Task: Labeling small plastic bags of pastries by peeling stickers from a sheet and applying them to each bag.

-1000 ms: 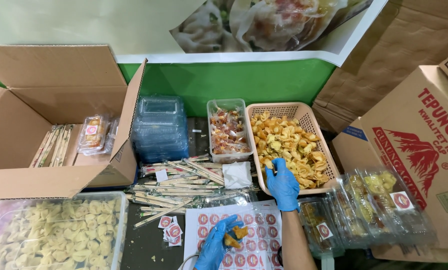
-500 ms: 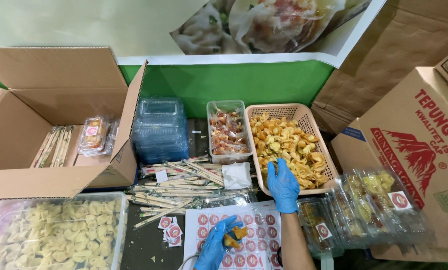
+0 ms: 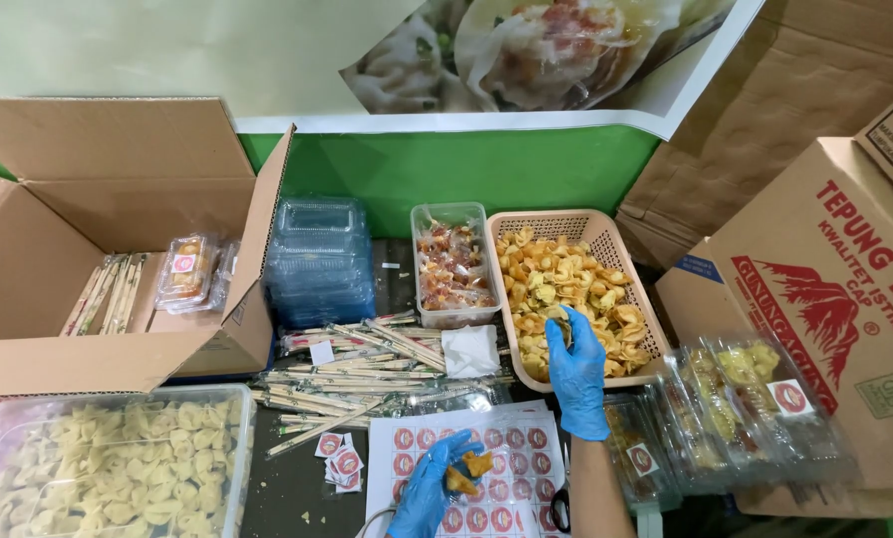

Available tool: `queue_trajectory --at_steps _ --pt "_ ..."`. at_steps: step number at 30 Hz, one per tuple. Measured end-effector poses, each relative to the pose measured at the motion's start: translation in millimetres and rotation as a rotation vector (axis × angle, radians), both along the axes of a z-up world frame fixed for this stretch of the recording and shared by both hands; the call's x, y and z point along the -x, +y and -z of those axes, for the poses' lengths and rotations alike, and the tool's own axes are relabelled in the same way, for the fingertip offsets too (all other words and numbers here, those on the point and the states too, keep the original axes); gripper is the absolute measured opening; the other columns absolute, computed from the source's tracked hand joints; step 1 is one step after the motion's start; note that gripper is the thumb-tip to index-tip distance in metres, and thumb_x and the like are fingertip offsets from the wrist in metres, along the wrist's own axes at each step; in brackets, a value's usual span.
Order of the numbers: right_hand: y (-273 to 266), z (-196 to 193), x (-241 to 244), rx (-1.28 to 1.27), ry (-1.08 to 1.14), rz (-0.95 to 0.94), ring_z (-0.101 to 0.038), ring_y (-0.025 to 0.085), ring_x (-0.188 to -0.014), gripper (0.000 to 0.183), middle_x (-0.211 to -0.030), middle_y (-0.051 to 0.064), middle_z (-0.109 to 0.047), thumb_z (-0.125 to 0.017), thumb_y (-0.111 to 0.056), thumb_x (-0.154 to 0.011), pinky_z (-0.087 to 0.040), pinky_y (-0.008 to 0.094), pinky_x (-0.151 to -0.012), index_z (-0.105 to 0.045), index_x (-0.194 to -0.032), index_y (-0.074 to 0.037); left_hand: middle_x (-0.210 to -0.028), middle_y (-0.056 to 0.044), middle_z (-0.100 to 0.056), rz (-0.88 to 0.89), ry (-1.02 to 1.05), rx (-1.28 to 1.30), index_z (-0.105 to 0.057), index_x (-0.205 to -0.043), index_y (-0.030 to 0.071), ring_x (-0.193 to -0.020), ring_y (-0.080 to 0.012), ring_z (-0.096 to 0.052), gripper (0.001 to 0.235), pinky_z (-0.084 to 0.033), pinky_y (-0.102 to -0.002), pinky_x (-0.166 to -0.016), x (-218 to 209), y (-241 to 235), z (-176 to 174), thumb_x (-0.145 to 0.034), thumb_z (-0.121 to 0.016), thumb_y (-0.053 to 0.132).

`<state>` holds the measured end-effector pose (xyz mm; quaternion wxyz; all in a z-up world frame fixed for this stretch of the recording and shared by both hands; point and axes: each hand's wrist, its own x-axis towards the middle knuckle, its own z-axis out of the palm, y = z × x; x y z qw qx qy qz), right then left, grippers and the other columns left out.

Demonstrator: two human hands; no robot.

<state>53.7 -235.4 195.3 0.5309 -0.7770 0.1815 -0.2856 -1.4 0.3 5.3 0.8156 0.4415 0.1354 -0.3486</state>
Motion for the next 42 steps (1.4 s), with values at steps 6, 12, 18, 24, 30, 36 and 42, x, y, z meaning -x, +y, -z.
queue_trajectory --at_steps 6,12,18,24,30,36,42 --pt "18.3 -6.9 35.8 0.102 0.136 -0.299 -0.07 0.023 -0.115 0.034 -0.123 0.008 -0.076 -0.064 -0.027 -0.097 -0.058 0.036 -0.102 -0.07 -0.126 -0.01 -0.147 -0.02 -0.069 0.011 -0.015 -0.067 -0.067 -0.142 0.005 -0.129 -0.0409 -0.069 0.059 -0.062 -0.051 -0.099 1.4 2.0 -40.2 -0.102 -0.041 0.04" --pt "35.2 -12.7 72.8 0.15 0.496 -0.576 -0.072 0.018 -0.114 0.041 -0.124 0.001 -0.076 -0.06 -0.04 -0.096 -0.057 0.036 -0.1 -0.07 -0.13 -0.019 -0.147 -0.021 -0.068 -0.017 0.16 -0.032 -0.07 -0.139 0.004 -0.13 -0.0418 -0.066 0.058 -0.062 -0.047 -0.085 0.2 -0.3 -98.2 -0.099 -0.049 0.041" --pt "44.8 -13.5 87.0 0.295 0.897 -0.703 -0.069 0.014 -0.113 0.038 -0.127 -0.01 -0.074 -0.057 -0.054 -0.096 -0.055 0.035 -0.099 -0.07 -0.127 -0.037 -0.144 -0.018 -0.069 0.007 -0.03 -0.122 -0.069 -0.14 0.009 -0.128 -0.0374 -0.067 0.056 -0.062 -0.048 -0.101 4.3 5.2 -77.6 -0.103 -0.041 0.041" --pt "47.4 -20.9 86.6 0.261 1.012 -0.8 -0.069 0.011 -0.114 0.039 -0.125 -0.011 -0.075 -0.066 -0.049 -0.093 -0.054 0.032 -0.099 -0.073 -0.13 -0.038 -0.143 -0.013 -0.073 0.092 0.002 -0.169 -0.065 -0.144 0.015 -0.13 -0.0327 -0.068 0.065 -0.057 -0.05 -0.106 3.1 6.3 -82.9 -0.101 -0.034 0.052" --pt "50.3 -24.7 87.1 -0.021 0.81 -0.8 -0.075 0.013 -0.115 0.035 -0.127 -0.004 -0.08 -0.072 -0.03 -0.092 -0.058 0.032 -0.105 -0.077 -0.126 -0.025 -0.142 -0.021 -0.07 -0.003 0.037 -0.125 -0.067 -0.141 0.009 -0.123 -0.0372 -0.07 0.059 -0.064 -0.048 -0.095 4.3 4.1 -86.8 -0.102 -0.041 0.044" --pt "48.0 -0.2 86.8 -0.063 0.668 -0.69 -0.071 0.015 -0.114 0.041 -0.126 0.0 -0.076 -0.08 -0.023 -0.087 -0.055 0.032 -0.105 -0.073 -0.127 -0.021 -0.131 -0.016 -0.077 -0.014 -0.002 -0.148 -0.075 -0.132 0.007 -0.123 -0.0316 -0.072 0.055 -0.063 -0.045 -0.097 4.9 2.0 -92.7 -0.102 -0.044 0.042" --pt "42.0 -0.2 88.5 -0.068 0.749 -0.666 -0.072 0.012 -0.084 0.04 -0.122 -0.001 -0.075 -0.072 -0.015 -0.092 -0.065 0.03 -0.085 -0.073 -0.131 -0.026 -0.141 -0.016 -0.07 -0.019 0.031 -0.166 -0.07 -0.138 0.009 -0.126 -0.0331 -0.068 0.058 -0.062 -0.049 -0.099 3.6 1.1 -51.3 -0.102 -0.043 0.046"
